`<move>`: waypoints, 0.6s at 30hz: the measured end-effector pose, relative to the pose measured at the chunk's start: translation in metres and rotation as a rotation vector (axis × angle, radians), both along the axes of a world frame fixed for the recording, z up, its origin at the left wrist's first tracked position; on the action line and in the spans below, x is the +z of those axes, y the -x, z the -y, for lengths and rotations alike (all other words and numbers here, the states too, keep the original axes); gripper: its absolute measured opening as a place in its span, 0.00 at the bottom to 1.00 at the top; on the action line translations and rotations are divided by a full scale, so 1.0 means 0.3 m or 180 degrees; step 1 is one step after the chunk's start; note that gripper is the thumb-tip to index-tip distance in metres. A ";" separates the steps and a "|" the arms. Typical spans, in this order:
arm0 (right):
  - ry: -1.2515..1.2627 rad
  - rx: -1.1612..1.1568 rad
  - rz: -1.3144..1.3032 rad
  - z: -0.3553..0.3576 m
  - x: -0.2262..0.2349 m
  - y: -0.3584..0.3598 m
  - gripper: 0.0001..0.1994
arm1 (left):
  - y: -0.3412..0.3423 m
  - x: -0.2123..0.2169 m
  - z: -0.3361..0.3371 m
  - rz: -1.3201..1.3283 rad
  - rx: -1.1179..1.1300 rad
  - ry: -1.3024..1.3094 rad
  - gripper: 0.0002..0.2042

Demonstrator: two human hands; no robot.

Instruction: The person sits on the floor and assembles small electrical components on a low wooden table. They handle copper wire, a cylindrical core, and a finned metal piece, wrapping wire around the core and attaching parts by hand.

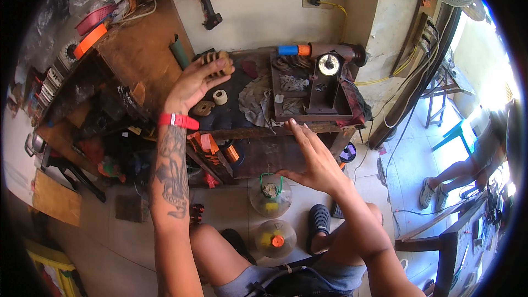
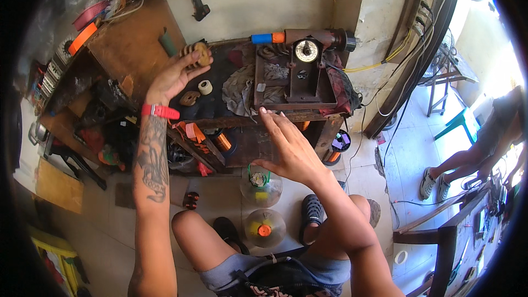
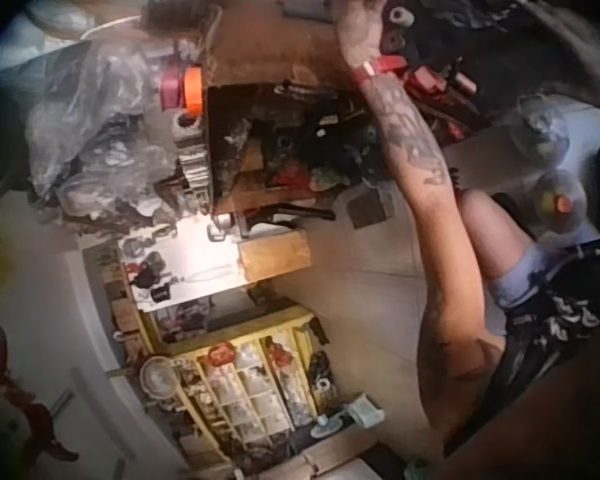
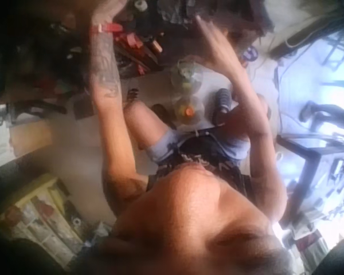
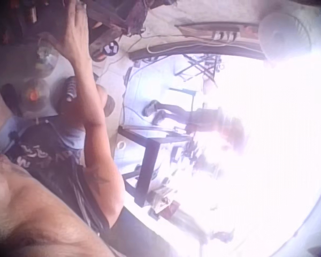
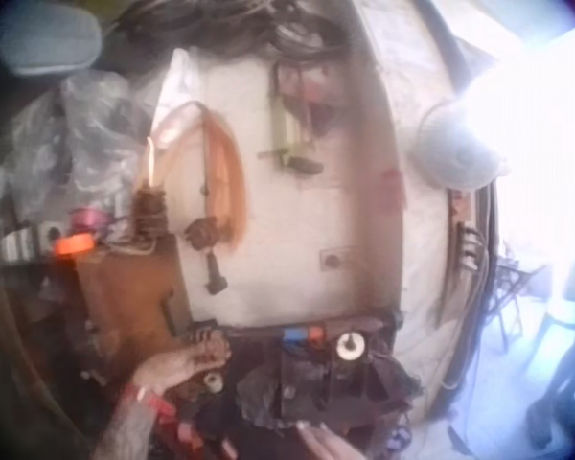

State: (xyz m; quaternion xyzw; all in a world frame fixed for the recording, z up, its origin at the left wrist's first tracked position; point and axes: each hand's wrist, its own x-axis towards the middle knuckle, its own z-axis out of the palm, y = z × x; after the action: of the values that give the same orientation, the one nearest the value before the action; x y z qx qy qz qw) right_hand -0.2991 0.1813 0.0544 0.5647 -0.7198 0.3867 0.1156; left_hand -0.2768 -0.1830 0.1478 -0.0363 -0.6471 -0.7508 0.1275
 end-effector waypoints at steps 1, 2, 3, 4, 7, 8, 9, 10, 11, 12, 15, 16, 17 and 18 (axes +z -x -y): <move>-0.0011 -0.0043 -0.0003 0.001 0.010 -0.004 0.61 | 0.018 0.009 0.014 0.0097 -0.0014 0.0052 0.22; 0.0075 -0.0113 -0.0048 0.005 0.027 -0.005 0.59 | 0.032 0.020 0.023 0.0151 -0.0038 0.0105 0.22; 0.0158 -0.0176 -0.0110 0.012 0.052 -0.004 0.57 | 0.036 0.027 0.021 0.0088 -0.0241 0.0146 0.22; 0.0341 -0.0191 -0.0186 0.023 0.087 0.001 0.55 | 0.036 0.034 0.015 0.0064 -0.0241 0.0178 0.22; 0.0255 -0.0346 -0.0685 0.104 0.241 0.056 0.44 | 0.033 0.075 -0.006 0.0258 -0.0074 0.0275 0.23; 0.0470 -0.0307 -0.1075 0.160 0.300 0.091 0.39 | 0.037 0.086 -0.014 0.0237 -0.0092 0.0306 0.22; 0.0663 -0.0198 -0.1518 0.230 0.356 0.134 0.35 | 0.045 0.096 -0.023 0.0198 -0.0038 0.0337 0.21; 0.0758 -0.0121 -0.1606 0.309 0.408 0.176 0.35 | 0.056 0.102 -0.031 0.0215 0.0111 0.0352 0.20; 0.0857 0.0029 -0.1745 0.380 0.449 0.214 0.34 | 0.070 0.105 -0.039 0.0168 -0.0075 0.0339 0.19; 0.0845 0.0080 -0.1813 0.449 0.476 0.243 0.33 | 0.081 0.103 -0.048 0.0181 -0.0166 0.0308 0.19; 0.0577 0.0229 -0.1883 0.551 0.480 0.291 0.32 | 0.098 0.090 -0.068 0.0088 -0.0109 0.0248 0.18; 0.0270 0.0212 -0.1774 0.558 0.474 0.305 0.32 | 0.098 0.089 -0.072 0.0025 -0.0024 0.0299 0.18; -0.0183 0.0081 -0.1590 0.558 0.463 0.314 0.32 | 0.094 0.085 -0.079 -0.0051 -0.0062 0.0324 0.18; 0.0042 0.0189 -0.1729 0.558 0.454 0.319 0.32 | 0.092 0.090 -0.082 0.0062 0.0001 0.0434 0.19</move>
State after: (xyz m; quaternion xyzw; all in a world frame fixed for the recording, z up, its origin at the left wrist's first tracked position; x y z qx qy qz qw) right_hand -0.3950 0.0137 0.1905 0.6678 -0.6431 0.2289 0.2967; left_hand -0.3045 -0.1584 0.1749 -0.0374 -0.6980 -0.7052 0.1186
